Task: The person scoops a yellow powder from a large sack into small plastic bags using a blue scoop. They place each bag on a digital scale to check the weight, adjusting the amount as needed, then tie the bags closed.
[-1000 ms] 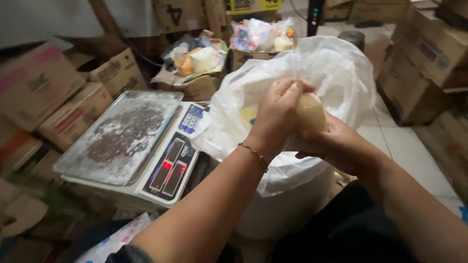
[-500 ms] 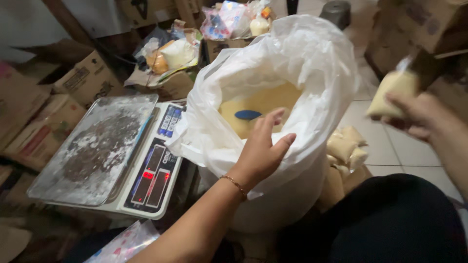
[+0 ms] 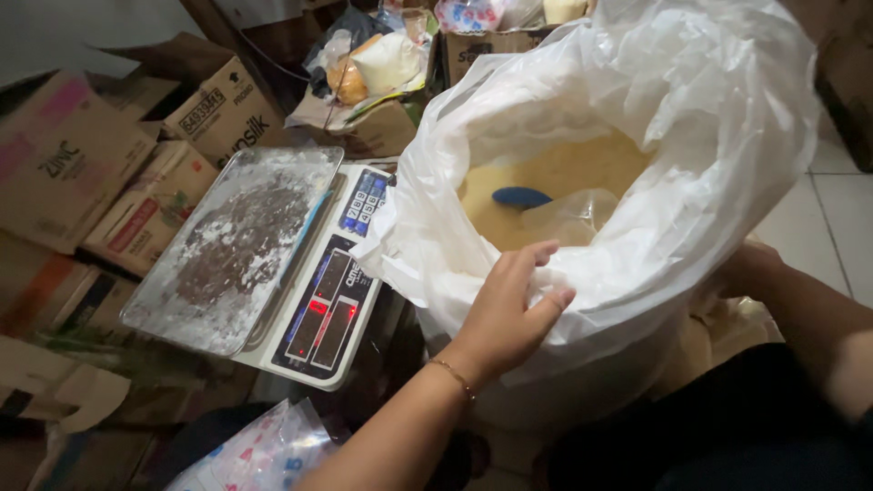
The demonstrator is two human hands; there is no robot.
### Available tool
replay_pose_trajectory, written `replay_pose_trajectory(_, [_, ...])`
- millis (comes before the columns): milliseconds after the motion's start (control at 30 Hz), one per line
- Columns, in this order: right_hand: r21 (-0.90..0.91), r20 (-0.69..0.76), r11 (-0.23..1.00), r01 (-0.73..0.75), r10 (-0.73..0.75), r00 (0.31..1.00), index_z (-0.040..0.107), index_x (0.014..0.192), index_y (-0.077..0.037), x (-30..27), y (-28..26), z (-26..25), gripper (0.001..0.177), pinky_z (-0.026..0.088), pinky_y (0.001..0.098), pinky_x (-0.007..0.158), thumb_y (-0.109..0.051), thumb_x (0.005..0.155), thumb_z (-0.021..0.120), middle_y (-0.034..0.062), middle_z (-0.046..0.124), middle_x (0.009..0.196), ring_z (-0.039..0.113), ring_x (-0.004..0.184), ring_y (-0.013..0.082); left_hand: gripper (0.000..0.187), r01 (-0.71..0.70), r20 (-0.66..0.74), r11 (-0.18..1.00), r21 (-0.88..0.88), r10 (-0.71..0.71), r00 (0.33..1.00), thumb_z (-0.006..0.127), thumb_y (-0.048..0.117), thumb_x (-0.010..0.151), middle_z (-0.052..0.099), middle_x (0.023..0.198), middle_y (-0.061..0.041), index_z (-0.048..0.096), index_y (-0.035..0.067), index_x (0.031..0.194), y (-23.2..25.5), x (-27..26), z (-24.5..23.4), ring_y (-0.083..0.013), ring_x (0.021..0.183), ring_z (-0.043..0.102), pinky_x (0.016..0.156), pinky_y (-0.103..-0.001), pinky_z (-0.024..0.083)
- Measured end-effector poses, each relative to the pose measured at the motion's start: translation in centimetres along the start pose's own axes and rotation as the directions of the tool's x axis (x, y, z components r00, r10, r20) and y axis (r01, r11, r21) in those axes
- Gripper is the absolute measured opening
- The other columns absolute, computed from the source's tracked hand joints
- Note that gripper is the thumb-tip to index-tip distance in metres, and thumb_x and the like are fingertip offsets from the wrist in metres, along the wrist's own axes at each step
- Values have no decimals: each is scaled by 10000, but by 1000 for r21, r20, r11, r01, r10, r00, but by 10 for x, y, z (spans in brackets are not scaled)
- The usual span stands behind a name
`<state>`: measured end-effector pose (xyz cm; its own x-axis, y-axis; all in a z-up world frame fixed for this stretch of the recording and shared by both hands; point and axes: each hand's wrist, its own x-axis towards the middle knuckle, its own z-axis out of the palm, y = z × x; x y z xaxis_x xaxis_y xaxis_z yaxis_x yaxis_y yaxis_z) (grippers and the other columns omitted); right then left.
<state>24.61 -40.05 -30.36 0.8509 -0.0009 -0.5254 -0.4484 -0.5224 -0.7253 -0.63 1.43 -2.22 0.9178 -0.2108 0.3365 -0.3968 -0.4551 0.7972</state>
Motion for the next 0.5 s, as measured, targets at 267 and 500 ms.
replay_pose_trajectory(267, [-277,143,928,-250,297,944,711,1184,-76,-1,31,-6,409,501,366,574,-342,874,728,93,647,945,533,675,208,557,140,47,987,-79,-136,990,698,286,904,586,1295,-155,546,47,1384,-15,2,6,-273,1194,614,971,-361,528])
replay_pose_trajectory(500, [-327,-339,928,-177,60,939,683,1171,-59,-57,2,-70,362,522,342,579,-252,867,637,90,653,941,561,691,195,544,-50,-5,996,79,50,999,729,279,920,615,1283,-177,564,32,1376,-21,-1,11,-323,1233,584,1067,-403,470])
